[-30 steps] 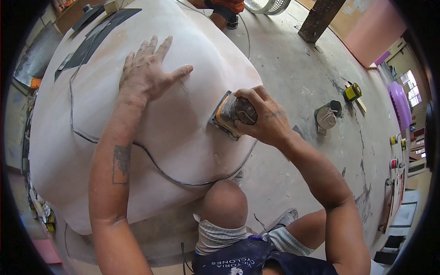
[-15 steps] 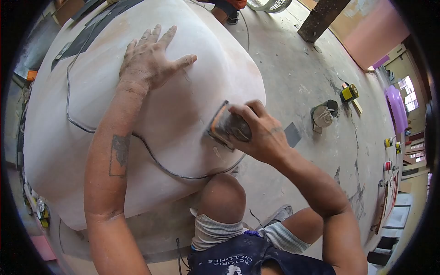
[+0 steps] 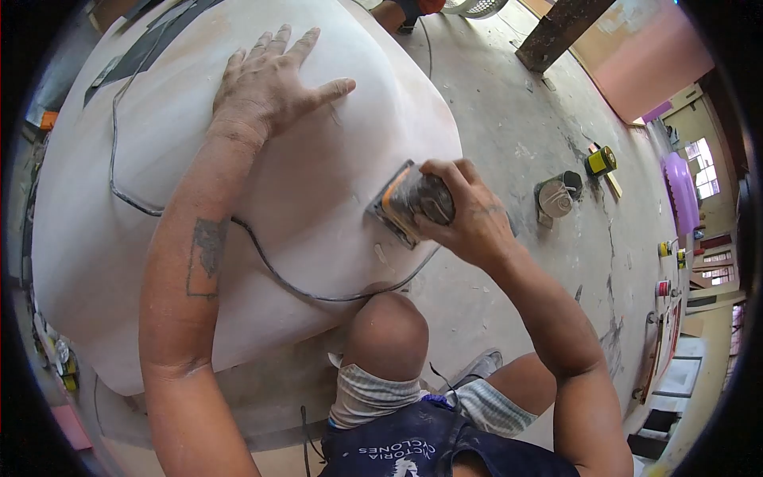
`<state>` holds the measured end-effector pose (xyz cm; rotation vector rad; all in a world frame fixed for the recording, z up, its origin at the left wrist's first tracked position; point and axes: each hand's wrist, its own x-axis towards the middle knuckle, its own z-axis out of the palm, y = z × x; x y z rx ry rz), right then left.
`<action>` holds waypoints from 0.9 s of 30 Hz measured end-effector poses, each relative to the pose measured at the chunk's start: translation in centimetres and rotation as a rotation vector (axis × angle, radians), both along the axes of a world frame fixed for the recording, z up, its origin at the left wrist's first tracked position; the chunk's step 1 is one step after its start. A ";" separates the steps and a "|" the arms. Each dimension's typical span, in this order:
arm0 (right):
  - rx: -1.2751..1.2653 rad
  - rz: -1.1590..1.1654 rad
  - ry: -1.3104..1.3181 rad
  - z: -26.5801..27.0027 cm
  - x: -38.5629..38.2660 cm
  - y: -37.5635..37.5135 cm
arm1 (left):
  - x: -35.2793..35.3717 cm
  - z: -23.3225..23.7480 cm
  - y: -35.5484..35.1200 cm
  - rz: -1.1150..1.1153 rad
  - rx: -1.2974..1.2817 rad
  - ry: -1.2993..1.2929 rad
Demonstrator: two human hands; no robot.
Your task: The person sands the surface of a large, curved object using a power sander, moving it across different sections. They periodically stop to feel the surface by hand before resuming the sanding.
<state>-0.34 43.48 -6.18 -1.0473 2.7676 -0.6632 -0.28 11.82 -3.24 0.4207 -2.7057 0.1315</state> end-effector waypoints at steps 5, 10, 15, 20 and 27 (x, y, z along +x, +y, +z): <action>0.033 -0.031 0.021 0.5 0.0 -1.0 | 0.0 0.2 0.3 0.011 0.001 -0.012; 0.082 0.015 -0.004 1.2 0.4 -0.9 | 0.0 0.0 0.2 0.024 -0.007 -0.012; -0.059 -0.027 0.048 0.2 -1.4 -1.4 | 0.0 0.1 0.2 0.018 0.016 -0.018; -0.001 -0.041 -0.037 -0.4 -2.5 1.8 | -0.1 -0.1 0.1 0.014 0.017 -0.001; -0.034 0.036 -0.105 0.1 -6.4 0.4 | -0.1 -0.4 0.1 0.025 0.003 -0.004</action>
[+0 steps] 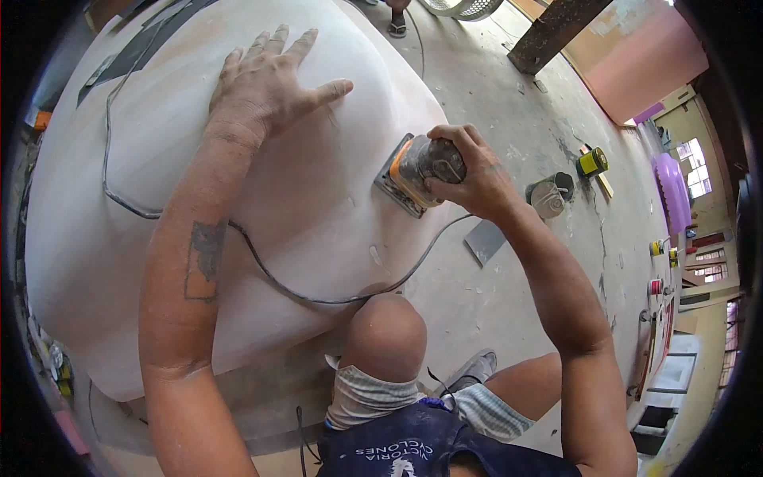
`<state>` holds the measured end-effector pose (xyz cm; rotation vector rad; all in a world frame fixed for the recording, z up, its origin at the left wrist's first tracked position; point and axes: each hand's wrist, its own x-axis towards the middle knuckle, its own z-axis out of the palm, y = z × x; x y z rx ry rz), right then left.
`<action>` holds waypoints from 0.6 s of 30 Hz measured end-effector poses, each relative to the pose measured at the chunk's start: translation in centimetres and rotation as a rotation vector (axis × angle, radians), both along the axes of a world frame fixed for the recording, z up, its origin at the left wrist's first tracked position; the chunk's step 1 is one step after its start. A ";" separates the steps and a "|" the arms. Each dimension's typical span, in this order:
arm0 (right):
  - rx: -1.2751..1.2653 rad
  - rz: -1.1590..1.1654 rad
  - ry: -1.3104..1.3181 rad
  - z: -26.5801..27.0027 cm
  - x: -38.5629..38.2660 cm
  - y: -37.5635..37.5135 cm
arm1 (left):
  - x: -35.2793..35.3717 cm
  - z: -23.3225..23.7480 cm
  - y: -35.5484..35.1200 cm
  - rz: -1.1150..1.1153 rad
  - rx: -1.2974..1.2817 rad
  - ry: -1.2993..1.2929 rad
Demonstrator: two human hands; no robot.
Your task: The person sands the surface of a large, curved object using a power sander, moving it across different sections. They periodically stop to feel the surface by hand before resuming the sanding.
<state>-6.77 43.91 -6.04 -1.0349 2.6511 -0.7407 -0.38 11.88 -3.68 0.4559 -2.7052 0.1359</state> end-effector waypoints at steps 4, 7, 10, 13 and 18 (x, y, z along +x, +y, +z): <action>0.114 -0.032 0.006 -0.4 0.2 1.5 | -0.1 0.2 0.0 -0.005 -0.010 0.009; 0.016 -0.027 0.025 -0.2 -1.2 -0.1 | -0.2 0.4 0.1 -0.005 -0.014 0.005; -0.006 -0.003 0.046 -0.3 -0.6 -0.1 | -0.1 0.0 0.0 -0.002 -0.024 0.001; -0.024 0.006 0.069 -1.3 2.2 1.7 | -0.3 -0.2 0.0 0.004 -0.031 0.007; -0.018 -0.056 0.095 -2.6 6.9 4.5 | -0.3 0.0 0.2 0.013 -0.037 0.008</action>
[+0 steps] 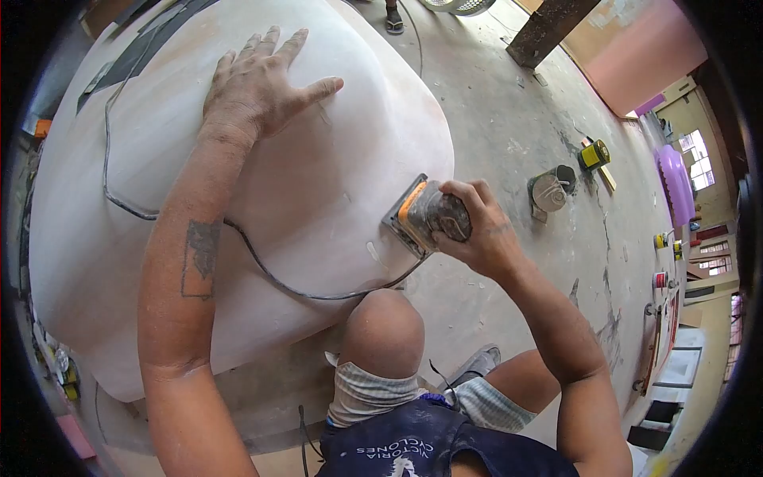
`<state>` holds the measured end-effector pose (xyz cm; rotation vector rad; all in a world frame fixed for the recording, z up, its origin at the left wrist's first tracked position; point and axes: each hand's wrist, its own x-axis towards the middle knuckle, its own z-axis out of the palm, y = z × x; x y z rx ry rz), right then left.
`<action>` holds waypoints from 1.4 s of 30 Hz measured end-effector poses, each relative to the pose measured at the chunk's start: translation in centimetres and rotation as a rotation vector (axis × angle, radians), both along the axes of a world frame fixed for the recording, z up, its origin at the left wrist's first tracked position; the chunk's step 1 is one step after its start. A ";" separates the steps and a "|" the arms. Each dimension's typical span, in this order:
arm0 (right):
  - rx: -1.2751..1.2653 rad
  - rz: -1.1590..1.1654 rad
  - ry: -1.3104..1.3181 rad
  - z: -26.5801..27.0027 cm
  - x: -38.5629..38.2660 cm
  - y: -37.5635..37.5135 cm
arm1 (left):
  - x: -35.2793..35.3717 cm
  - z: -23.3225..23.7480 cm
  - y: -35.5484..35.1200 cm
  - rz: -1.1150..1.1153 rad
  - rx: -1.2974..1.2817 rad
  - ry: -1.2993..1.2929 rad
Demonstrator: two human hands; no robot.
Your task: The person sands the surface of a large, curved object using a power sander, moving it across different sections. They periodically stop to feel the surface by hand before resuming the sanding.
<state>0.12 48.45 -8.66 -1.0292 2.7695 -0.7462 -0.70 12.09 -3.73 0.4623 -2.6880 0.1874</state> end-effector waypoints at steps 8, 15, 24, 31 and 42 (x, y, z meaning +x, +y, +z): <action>0.133 0.137 0.050 2.1 2.4 -4.0 | 0.1 0.1 -0.3 -0.025 0.027 0.008; 0.130 0.095 -0.004 2.2 2.6 -3.0 | 0.0 0.2 -0.4 -0.024 0.025 0.019; 0.062 -0.011 0.011 2.4 0.1 -5.0 | -0.2 -0.4 -0.8 -0.029 0.000 0.030; 0.126 0.219 0.119 2.0 5.0 -5.4 | -0.6 -0.8 -1.2 -0.047 -0.033 0.055; -0.122 -0.251 -0.025 -1.0 -3.3 -1.2 | -0.8 -1.2 -1.3 -0.037 -0.059 0.037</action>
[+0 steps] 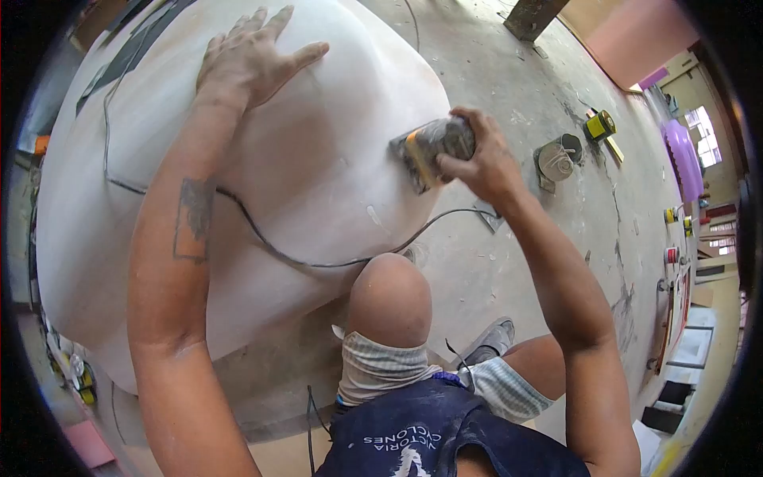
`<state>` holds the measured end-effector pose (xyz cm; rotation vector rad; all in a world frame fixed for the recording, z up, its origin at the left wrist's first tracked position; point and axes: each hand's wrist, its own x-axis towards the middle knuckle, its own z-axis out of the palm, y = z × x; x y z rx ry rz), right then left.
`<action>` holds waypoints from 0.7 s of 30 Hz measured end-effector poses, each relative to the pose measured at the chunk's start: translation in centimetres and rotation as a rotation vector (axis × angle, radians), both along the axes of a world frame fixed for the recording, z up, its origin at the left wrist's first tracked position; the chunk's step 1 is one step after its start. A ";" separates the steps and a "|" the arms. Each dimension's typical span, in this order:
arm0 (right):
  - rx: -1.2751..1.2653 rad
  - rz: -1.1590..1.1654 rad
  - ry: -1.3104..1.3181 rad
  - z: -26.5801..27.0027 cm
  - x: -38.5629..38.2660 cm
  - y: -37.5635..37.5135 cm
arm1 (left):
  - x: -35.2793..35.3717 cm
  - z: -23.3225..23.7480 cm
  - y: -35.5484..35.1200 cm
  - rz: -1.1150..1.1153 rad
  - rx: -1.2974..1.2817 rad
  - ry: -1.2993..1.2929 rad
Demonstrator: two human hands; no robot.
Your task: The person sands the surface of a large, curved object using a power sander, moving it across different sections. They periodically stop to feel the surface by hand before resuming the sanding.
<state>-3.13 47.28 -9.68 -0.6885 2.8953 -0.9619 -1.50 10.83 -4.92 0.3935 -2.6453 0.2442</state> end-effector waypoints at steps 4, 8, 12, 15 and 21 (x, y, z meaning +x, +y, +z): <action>0.078 0.198 0.036 -0.1 5.2 0.4 | 0.5 1.0 0.7 -0.017 0.011 -0.033; 0.125 0.222 0.021 1.1 4.1 -0.6 | 0.9 1.6 1.1 -0.014 0.017 -0.070; 0.057 0.128 0.023 1.4 -4.5 -2.0 | 0.8 1.9 1.0 -0.026 0.032 -0.075; 0.106 0.142 -0.031 1.8 -11.2 -2.1 | 0.6 1.8 0.7 -0.036 0.026 -0.058; 0.072 0.249 -0.069 1.3 -11.7 0.4 | 0.9 2.4 0.9 -0.014 0.036 -0.097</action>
